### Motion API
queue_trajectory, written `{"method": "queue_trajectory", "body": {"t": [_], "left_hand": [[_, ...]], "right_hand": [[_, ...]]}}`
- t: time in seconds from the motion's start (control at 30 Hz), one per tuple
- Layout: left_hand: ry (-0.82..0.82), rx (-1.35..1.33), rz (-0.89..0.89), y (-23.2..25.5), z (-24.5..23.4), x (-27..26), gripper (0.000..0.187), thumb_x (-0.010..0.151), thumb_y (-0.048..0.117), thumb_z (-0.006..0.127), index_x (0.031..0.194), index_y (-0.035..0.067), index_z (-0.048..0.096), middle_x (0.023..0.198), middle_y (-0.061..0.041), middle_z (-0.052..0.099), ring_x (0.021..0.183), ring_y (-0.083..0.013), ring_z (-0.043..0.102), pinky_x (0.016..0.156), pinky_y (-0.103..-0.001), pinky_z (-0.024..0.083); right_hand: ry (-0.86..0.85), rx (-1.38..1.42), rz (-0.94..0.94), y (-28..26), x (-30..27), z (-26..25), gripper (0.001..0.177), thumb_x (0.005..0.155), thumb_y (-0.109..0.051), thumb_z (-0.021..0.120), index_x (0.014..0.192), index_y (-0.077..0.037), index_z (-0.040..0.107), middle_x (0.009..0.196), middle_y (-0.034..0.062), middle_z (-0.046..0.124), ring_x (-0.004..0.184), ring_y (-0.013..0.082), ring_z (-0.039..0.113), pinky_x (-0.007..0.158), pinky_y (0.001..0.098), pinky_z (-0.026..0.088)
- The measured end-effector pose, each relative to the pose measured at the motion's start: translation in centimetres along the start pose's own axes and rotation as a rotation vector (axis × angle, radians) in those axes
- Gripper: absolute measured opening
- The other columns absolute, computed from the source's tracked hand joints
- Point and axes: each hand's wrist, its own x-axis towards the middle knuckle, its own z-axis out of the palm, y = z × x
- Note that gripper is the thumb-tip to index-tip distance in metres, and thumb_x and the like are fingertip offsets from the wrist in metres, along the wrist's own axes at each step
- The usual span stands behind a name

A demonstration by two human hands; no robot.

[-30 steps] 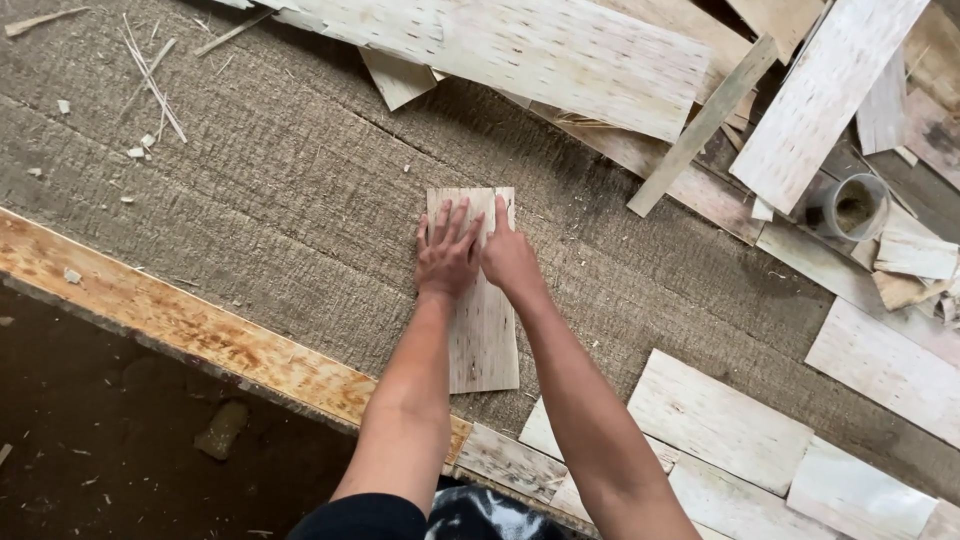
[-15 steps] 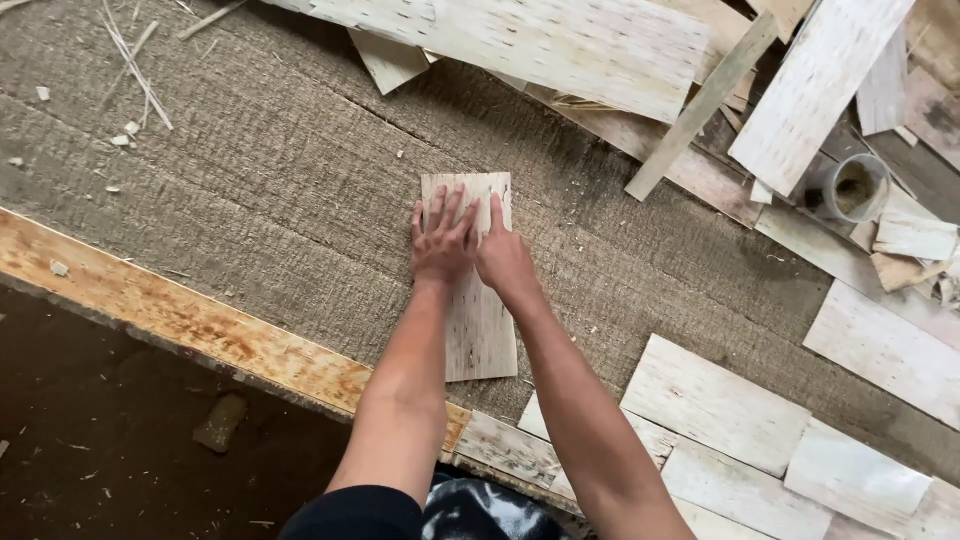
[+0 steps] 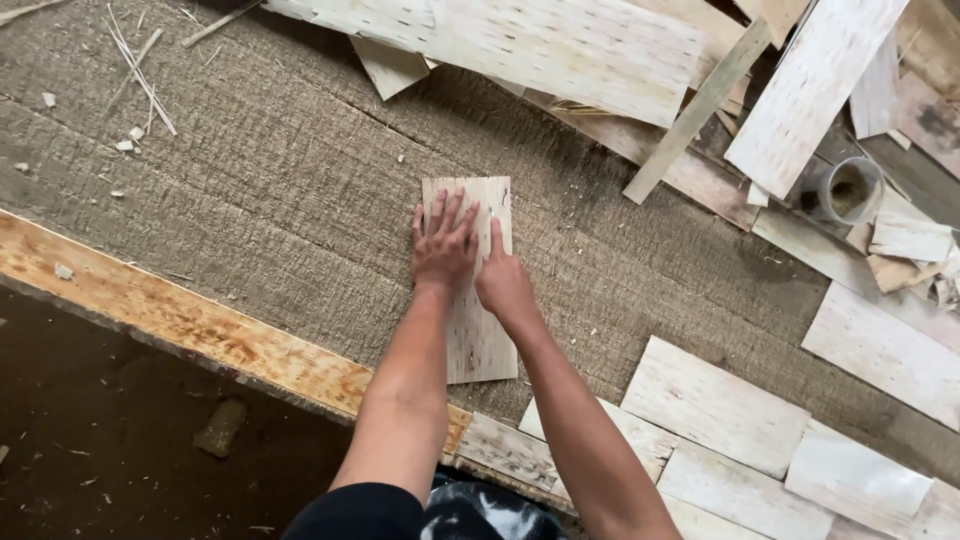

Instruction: Measuring, cutting thin wood strips with a utility knife, and fitting them onto a larger wooden surface to create a pattern.

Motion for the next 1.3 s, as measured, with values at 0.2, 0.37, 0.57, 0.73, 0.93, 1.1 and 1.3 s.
{"method": "queue_trajectory", "body": {"t": [0.2,0.37,0.57,0.73,0.93,1.1,1.3], "left_hand": [[-0.006,0.012,-0.009,0.2,-0.7,0.0,0.045,0.099,0.042,0.053,0.144,0.041,0.058,0.164,0.011,0.037,0.153,-0.0168,0.03,0.125,-0.053,0.022],[-0.029,0.005,-0.012,0.0,-0.7,0.1,0.045,0.1,0.042,0.053,0.144,0.04,0.059,0.165,0.01,0.036,0.154,-0.0175,0.028,0.125,-0.053,0.021],[-0.036,0.001,-0.019,0.3,-1.0,-0.1,0.043,0.101,0.042,0.053,0.143,0.04,0.06,0.165,0.011,0.036,0.154,-0.0169,0.028,0.125,-0.052,0.021],[-0.027,-0.01,-0.018,0.3,-0.7,0.0,0.043,0.101,0.042,0.054,0.143,0.04,0.06,0.164,0.01,0.037,0.154,-0.0179,0.028,0.125,-0.053,0.02],[-0.089,0.025,-0.012,0.7,-1.2,0.0,0.041,0.103,0.043,0.049,0.143,0.041,0.059,0.165,0.01,0.036,0.154,-0.0183,0.026,0.125,-0.052,0.02],[-0.083,-0.008,-0.017,0.4,-1.5,0.2,0.041,0.103,0.043,0.05,0.142,0.04,0.06,0.163,0.009,0.038,0.154,-0.0187,0.026,0.124,-0.053,0.019],[-0.032,-0.018,-0.005,0.3,-1.2,0.4,0.043,0.102,0.041,0.054,0.144,0.036,0.06,0.164,0.006,0.038,0.154,-0.0206,0.027,0.124,-0.055,0.02]], "right_hand": [[0.012,-0.032,0.001,0.8,0.4,0.6,0.064,0.105,-0.021,0.037,0.164,-0.02,0.015,0.105,0.0318,0.069,0.105,0.0507,0.069,0.086,0.058,0.057],[0.006,-0.055,0.012,1.6,-0.3,2.1,0.066,0.104,-0.019,0.037,0.165,-0.02,0.012,0.103,0.0306,0.07,0.103,0.0501,0.07,0.084,0.0579,0.058],[0.0,-0.049,0.018,1.2,-1.7,1.4,0.065,0.104,-0.021,0.037,0.165,-0.021,0.013,0.105,0.0312,0.069,0.107,0.0504,0.069,0.087,0.0583,0.057],[-0.015,0.006,0.037,0.8,-2.6,1.1,0.065,0.104,-0.02,0.035,0.165,-0.021,0.013,0.108,0.0337,0.068,0.109,0.0521,0.068,0.09,0.0591,0.056],[-0.028,0.0,0.077,1.4,-3.6,1.3,0.065,0.105,-0.022,0.035,0.166,-0.024,0.01,0.109,0.0325,0.067,0.11,0.0523,0.067,0.09,0.0585,0.056],[-0.048,0.023,0.051,1.5,-3.8,1.7,0.065,0.105,-0.021,0.033,0.165,-0.022,0.009,0.11,0.0344,0.067,0.109,0.0539,0.067,0.091,0.0592,0.055],[-0.038,0.027,0.052,1.3,-4.3,1.7,0.065,0.105,-0.021,0.034,0.165,-0.022,0.01,0.11,0.0354,0.067,0.109,0.0548,0.066,0.09,0.0607,0.055]]}}
